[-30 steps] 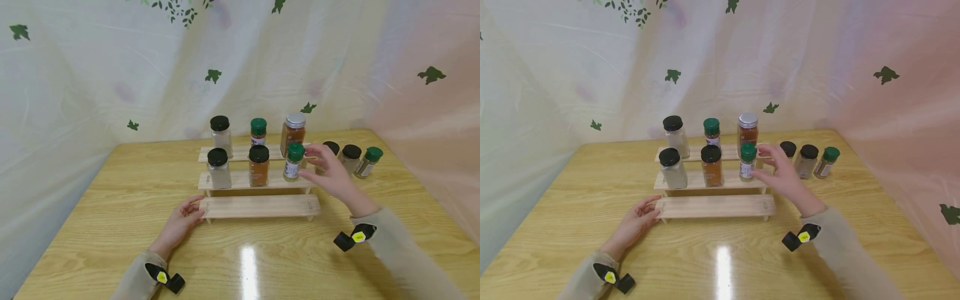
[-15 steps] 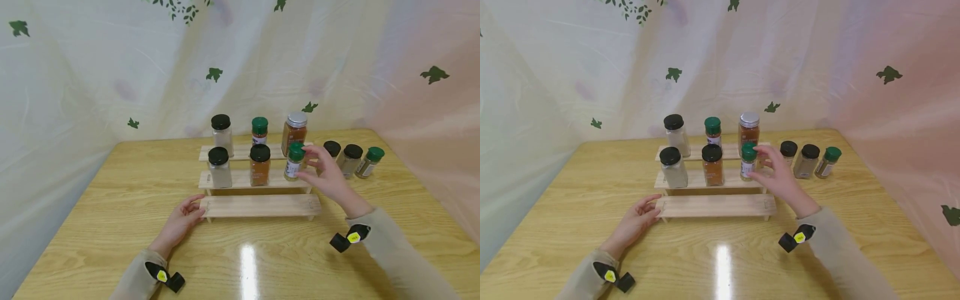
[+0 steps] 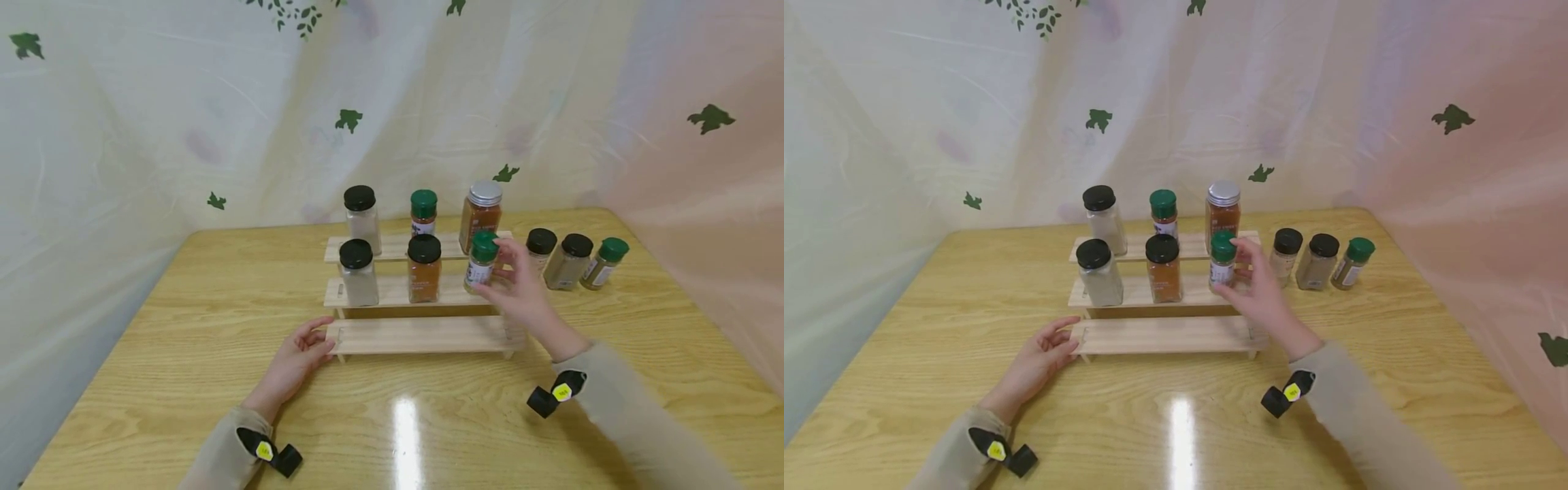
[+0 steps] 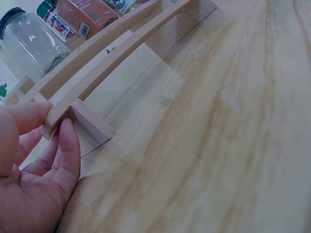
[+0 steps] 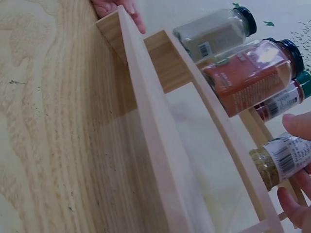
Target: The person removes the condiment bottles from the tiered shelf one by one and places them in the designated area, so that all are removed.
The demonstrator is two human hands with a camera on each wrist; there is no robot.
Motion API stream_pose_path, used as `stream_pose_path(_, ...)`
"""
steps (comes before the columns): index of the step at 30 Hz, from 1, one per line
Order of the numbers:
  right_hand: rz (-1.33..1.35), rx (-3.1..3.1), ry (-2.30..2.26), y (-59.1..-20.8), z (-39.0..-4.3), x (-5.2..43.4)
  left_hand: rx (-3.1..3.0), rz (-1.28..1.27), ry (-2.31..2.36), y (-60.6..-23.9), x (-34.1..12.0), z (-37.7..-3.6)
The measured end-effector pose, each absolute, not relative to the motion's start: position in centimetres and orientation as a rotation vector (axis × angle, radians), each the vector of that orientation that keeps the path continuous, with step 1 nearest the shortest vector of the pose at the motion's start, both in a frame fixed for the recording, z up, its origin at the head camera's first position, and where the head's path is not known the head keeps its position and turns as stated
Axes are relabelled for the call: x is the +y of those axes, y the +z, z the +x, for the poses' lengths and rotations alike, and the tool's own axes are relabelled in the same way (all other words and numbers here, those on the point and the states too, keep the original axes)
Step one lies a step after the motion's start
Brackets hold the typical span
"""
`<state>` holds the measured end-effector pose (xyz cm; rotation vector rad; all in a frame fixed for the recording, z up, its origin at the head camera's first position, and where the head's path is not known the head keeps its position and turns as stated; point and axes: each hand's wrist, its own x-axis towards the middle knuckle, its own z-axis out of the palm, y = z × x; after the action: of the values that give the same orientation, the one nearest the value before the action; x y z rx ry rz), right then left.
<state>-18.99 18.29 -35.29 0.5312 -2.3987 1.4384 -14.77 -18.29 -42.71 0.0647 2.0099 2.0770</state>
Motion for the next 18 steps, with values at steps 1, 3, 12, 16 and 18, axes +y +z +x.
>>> stream_pose_path(1, 0.52, -2.389, 1.433, -35.4, -19.0, 18.1, 2.01, 0.066, 2.077, -42.7, -18.3, -14.8)
stream_pose_path(3, 0.498, -2.366, 1.422, -35.6, -19.0, 17.8, 2.006, 0.066, 2.081, -42.7, -18.3, -14.8)
stream_pose_path(12, 0.461, -2.319, 1.369, -36.1, -19.0, 17.1, 1.992, 0.085, 2.097, -42.8, -18.2, -14.8)
stream_pose_path(16, 0.464, -2.305, 1.364, -36.1, -19.1, 17.0, 1.997, 0.079, 2.103, -42.8, -18.2, -14.7)
stream_pose_path(18, 0.468, -2.302, 1.369, -36.1, -19.1, 17.0, 2.0, 0.075, 2.101, -42.7, -18.2, -14.7)
